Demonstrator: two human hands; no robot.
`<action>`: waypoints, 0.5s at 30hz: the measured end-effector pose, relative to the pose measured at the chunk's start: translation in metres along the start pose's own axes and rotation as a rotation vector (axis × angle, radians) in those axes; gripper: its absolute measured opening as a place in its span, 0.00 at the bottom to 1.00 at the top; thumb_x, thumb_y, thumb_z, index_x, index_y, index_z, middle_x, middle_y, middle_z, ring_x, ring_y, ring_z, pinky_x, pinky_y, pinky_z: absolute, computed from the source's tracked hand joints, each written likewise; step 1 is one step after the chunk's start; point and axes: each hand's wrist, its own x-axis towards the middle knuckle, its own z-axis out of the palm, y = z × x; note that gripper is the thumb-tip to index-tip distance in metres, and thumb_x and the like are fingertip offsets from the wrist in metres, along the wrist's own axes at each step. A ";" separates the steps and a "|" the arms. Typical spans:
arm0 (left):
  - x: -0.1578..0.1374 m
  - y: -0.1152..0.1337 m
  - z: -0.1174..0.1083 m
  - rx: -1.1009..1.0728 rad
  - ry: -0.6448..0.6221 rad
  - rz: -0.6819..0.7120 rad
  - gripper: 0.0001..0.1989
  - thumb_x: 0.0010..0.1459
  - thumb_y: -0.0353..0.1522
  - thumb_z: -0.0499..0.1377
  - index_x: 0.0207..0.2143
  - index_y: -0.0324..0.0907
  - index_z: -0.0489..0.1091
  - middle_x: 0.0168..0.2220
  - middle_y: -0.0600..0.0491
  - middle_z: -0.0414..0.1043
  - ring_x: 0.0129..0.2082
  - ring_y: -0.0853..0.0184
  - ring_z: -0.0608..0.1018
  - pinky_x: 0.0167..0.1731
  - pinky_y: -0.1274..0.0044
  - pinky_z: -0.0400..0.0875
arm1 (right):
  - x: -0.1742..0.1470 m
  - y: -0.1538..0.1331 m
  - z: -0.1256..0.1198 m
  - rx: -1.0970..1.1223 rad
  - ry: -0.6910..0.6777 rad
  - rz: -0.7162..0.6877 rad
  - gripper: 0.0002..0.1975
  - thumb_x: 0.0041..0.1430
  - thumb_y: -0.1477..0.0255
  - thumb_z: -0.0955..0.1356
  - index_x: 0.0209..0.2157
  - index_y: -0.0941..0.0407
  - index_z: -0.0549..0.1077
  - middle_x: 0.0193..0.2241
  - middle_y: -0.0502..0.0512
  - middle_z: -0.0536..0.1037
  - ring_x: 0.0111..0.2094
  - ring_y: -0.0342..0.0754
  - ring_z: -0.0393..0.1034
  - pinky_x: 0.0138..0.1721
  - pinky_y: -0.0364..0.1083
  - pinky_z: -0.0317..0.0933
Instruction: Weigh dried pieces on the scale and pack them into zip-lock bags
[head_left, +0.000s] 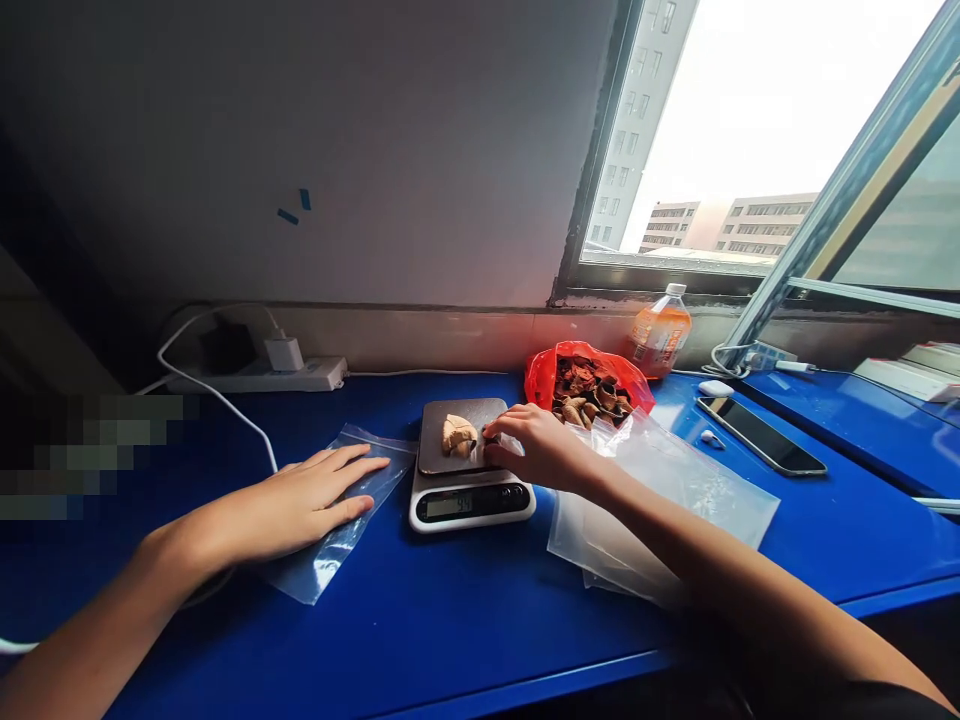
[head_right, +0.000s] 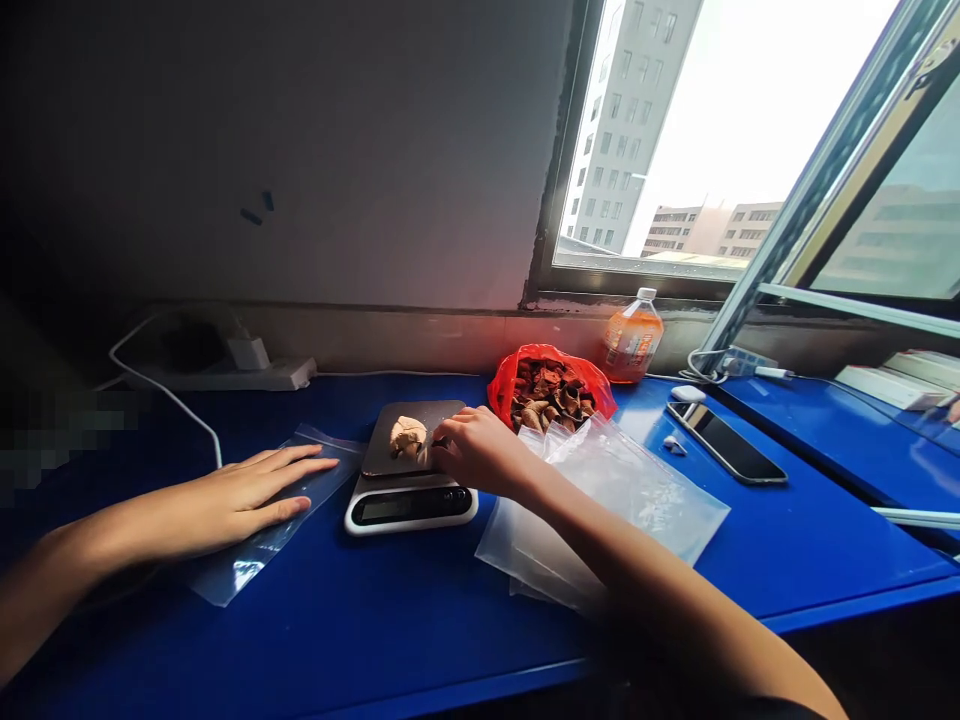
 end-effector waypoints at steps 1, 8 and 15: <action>0.000 -0.001 -0.001 -0.004 -0.004 -0.002 0.33 0.61 0.53 0.44 0.66 0.55 0.50 0.70 0.53 0.43 0.69 0.52 0.46 0.64 0.56 0.46 | 0.001 0.000 0.002 -0.020 0.023 0.010 0.08 0.60 0.73 0.66 0.35 0.58 0.78 0.34 0.56 0.81 0.38 0.48 0.74 0.41 0.45 0.63; -0.003 -0.001 -0.008 -0.050 -0.044 -0.041 0.34 0.61 0.55 0.43 0.67 0.57 0.47 0.70 0.57 0.40 0.69 0.52 0.45 0.64 0.56 0.46 | -0.010 0.041 -0.037 -0.062 0.412 0.273 0.11 0.60 0.75 0.63 0.37 0.56 0.78 0.33 0.54 0.82 0.31 0.44 0.76 0.35 0.41 0.63; 0.002 0.003 -0.010 -0.020 -0.060 -0.073 0.33 0.62 0.51 0.44 0.67 0.53 0.47 0.70 0.56 0.40 0.69 0.52 0.43 0.64 0.56 0.45 | -0.012 0.111 -0.067 -0.445 0.016 0.575 0.13 0.63 0.75 0.61 0.34 0.62 0.77 0.34 0.63 0.80 0.36 0.51 0.74 0.37 0.47 0.62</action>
